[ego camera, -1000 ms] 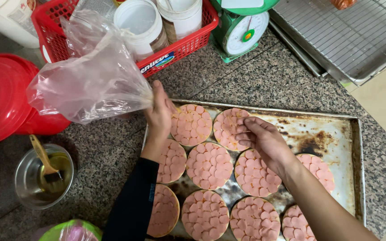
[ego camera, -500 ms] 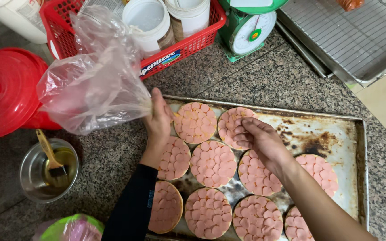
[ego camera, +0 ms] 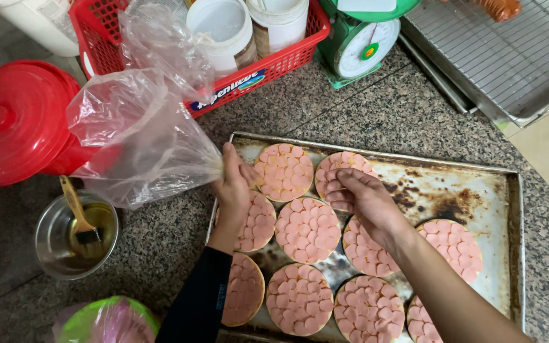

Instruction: The person retrieves a piping bag filled with yellow liquid and applies it to a tray of round food bases topped with sliced meat. They then sprinkle corn kernels from a green strainer onto each base, completing the assembly of multiple units on the tray.

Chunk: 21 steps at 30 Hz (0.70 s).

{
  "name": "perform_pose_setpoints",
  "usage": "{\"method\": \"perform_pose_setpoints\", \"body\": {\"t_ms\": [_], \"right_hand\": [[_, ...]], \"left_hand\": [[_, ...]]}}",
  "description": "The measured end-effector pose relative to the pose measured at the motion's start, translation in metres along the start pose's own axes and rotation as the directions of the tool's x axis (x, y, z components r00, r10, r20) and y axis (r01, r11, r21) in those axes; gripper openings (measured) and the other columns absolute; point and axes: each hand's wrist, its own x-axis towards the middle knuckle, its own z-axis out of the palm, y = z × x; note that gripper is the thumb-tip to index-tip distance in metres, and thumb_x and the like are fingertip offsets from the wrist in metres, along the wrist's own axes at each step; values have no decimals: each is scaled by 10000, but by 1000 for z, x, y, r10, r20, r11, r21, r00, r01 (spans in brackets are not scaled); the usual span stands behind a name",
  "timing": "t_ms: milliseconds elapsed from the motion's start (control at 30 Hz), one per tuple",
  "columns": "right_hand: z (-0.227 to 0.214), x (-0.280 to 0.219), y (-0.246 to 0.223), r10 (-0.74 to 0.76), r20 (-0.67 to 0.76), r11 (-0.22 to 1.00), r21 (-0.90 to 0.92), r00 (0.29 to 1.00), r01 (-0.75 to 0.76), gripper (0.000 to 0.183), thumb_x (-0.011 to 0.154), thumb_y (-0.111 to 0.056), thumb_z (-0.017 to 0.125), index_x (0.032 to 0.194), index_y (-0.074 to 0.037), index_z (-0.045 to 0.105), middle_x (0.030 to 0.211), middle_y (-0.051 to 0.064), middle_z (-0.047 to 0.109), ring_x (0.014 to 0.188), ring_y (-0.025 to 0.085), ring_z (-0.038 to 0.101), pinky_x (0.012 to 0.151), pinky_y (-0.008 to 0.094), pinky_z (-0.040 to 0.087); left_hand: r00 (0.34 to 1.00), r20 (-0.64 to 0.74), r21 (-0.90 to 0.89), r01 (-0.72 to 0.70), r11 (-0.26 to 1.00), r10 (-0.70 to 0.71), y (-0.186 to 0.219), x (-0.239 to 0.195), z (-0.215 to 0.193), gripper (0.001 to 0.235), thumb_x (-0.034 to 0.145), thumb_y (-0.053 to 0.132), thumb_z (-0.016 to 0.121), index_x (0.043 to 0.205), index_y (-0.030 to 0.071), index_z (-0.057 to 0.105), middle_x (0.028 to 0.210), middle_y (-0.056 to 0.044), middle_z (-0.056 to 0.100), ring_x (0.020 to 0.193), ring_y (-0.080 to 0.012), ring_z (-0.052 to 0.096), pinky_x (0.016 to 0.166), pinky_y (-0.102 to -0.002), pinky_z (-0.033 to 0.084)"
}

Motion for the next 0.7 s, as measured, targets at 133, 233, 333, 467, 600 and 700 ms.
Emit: {"method": "perform_pose_setpoints", "body": {"t_ms": [133, 233, 333, 467, 600, 700], "right_hand": [[5, -5, 0, 13, 0, 1000, -20, 1000, -13, 222, 1053, -212, 520, 1104, -60, 674, 935, 33, 713, 828, 135, 687, 812, 295, 555], [11, -7, -1, 6, 11, 999, -31, 1000, -5, 222, 1053, -209, 520, 1102, -57, 674, 935, 29, 711, 830, 136, 687, 815, 296, 554], [19, -11, 4, 27, 23, 999, -35, 999, -26, 226, 1048, -211, 525, 1106, -56, 678, 933, 27, 710, 832, 144, 683, 809, 306, 552], [30, -15, 12, 48, 35, 997, -68, 998, -46, 241, 1049, -228, 521, 1117, -61, 680, 934, 28, 711, 841, 138, 682, 811, 305, 553], [33, -17, 17, 35, 52, 996, -80, 998, -31, 234, 1046, -214, 517, 1130, -62, 674, 942, 34, 714, 841, 133, 686, 801, 302, 554], [33, -16, 22, 43, 41, 997, -65, 998, -41, 241, 1051, -219, 516, 1131, -57, 675, 955, 42, 727, 835, 133, 681, 802, 299, 556]], "left_hand": [[988, 11, -92, -149, 984, 151, 20, -1, -7, 492, 1128, 379, 450, 718, 108, 468, 579, -24, 453, 587, -201, 584, 825, -383, 569], [987, -10, -124, -161, 979, 161, 48, -14, -20, 496, 1125, 388, 404, 712, 119, 453, 583, -32, 443, 615, -212, 605, 882, -386, 582], [990, -1, -152, -139, 978, 141, 62, -28, -29, 507, 1114, 382, 407, 676, 126, 426, 559, -37, 417, 547, -207, 566, 735, -397, 562], [998, 65, -28, -4, 1000, 6, 49, -46, -34, 568, 1142, 404, 370, 654, 118, 419, 569, -45, 418, 534, -185, 509, 628, -356, 469], [983, 181, -30, 41, 999, -35, 33, -59, -31, 540, 1111, 408, 402, 645, 136, 396, 532, -12, 374, 464, -153, 441, 577, -362, 523], [983, 144, 73, 107, 992, -117, 30, -57, -34, 550, 1096, 419, 405, 623, 139, 389, 526, -4, 387, 447, -142, 417, 489, -332, 433]]}}
